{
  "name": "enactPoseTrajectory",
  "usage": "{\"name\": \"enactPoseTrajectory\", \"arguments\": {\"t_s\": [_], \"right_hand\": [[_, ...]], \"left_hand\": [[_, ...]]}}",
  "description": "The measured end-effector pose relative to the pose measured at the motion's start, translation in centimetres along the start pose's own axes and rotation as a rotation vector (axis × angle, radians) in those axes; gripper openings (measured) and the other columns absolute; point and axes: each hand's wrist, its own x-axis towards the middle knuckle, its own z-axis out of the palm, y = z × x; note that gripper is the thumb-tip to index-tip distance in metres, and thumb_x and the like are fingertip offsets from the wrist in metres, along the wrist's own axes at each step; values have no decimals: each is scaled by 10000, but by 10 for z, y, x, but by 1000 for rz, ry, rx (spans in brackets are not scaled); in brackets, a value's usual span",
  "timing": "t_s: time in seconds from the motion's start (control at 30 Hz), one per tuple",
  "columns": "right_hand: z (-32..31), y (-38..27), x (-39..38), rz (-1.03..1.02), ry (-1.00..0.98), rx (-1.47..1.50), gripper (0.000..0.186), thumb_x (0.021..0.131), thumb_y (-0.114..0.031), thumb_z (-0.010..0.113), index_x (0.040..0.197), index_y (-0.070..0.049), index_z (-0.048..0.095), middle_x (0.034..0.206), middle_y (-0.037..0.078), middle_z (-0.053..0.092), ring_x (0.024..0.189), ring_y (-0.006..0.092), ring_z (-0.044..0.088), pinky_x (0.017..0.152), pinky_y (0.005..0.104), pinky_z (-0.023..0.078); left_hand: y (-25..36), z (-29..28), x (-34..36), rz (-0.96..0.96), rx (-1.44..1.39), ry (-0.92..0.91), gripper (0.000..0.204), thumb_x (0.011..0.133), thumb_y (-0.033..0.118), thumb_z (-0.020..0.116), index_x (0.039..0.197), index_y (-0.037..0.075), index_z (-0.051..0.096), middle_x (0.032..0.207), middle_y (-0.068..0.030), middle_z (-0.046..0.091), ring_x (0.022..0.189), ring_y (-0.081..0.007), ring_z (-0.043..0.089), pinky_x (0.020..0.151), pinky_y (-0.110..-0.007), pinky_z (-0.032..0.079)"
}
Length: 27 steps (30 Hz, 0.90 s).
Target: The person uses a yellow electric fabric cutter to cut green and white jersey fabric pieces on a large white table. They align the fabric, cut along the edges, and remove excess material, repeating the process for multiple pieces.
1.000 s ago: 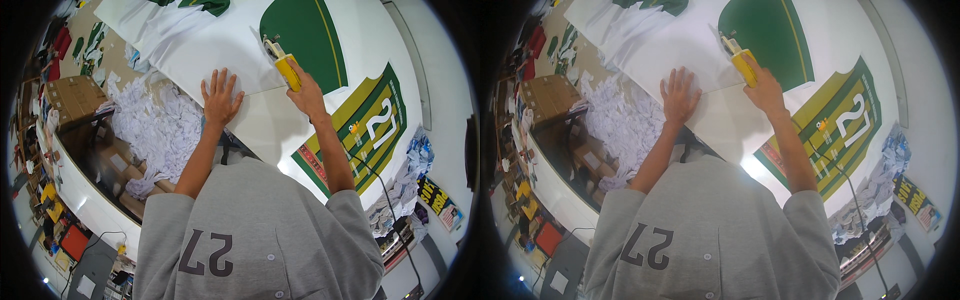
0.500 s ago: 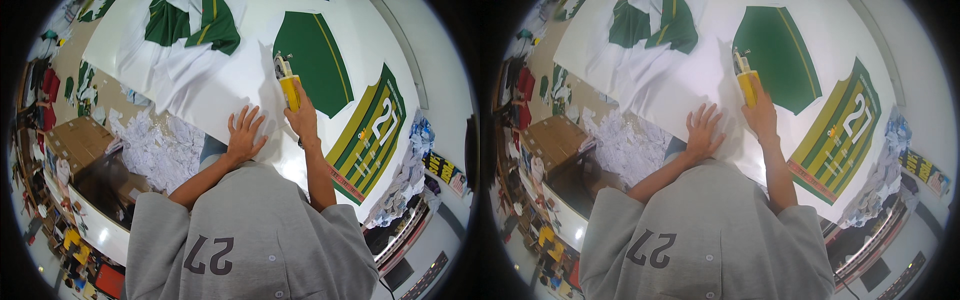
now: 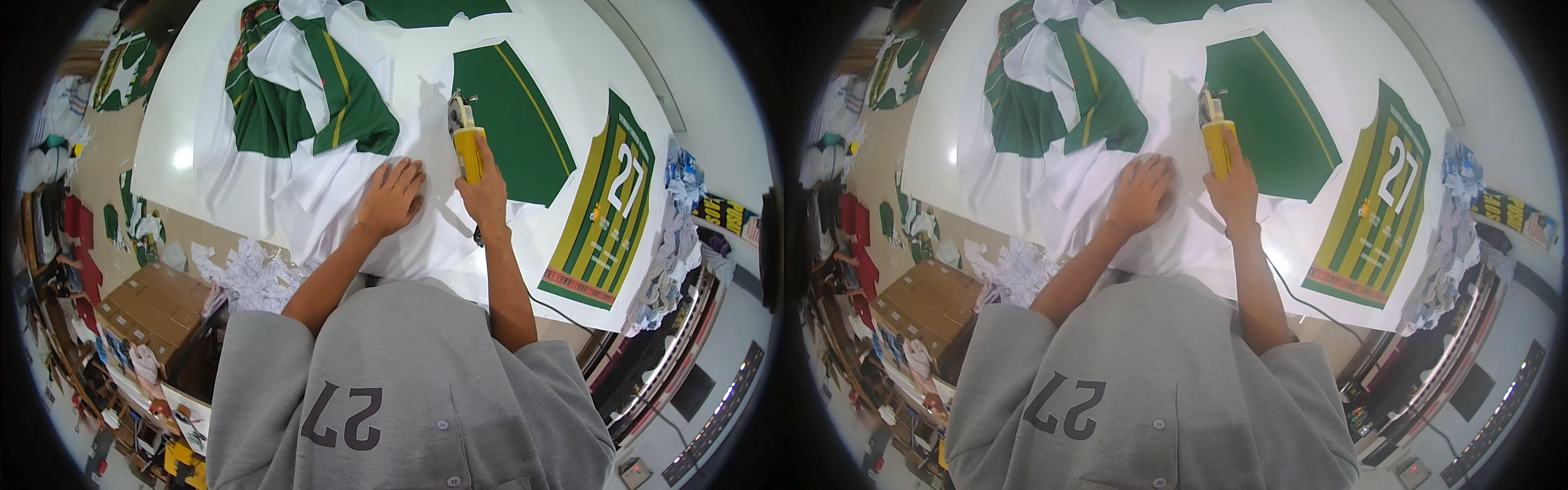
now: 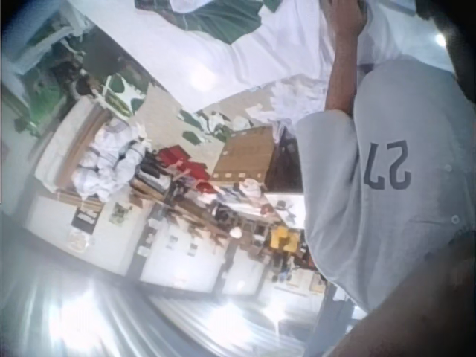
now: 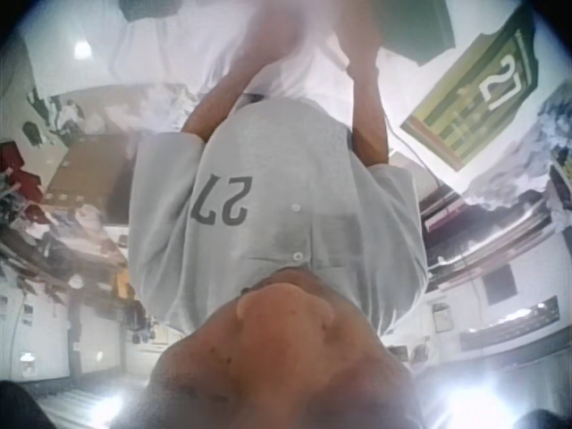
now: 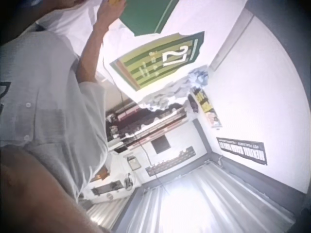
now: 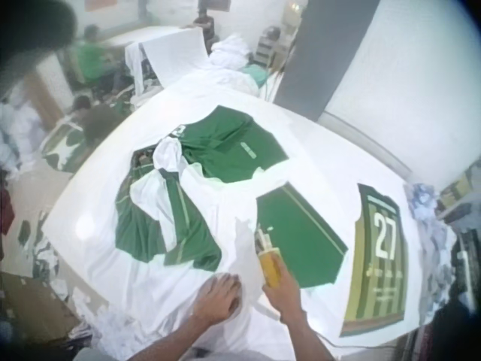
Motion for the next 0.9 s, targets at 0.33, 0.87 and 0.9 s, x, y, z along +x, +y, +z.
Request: {"name": "enactPoseTrajectory", "arguments": {"t_s": [0.33,0.87,0.9], "right_hand": [[32,-36,48,95,148,54,957,853,-81,703,1727,-237,348,1398,276,663,1251,487,662,1088,537,536],[12,-50,152,58,160,57,1070,777,-100,830,1722,-320,380,1504,213,669,1267,425,711,1090,466,575],[11,-50,148,62,168,108,1059,783,-95,828,1723,-296,384,1528,196,656,1307,409,689,1104,456,562]], "left_hand": [[-2,-1,3,-19,-60,-62,558,1055,351,659,1534,70,595,1679,-112,514,1592,-300,425,1284,-560,331],[5,-21,6,-47,-163,-120,710,1023,521,688,1584,102,569,1774,-94,402,1666,-310,313,1331,-602,257],[4,-19,5,-30,-179,-131,697,1013,486,709,1574,96,572,1772,-98,402,1664,-319,314,1328,-614,262]]}}
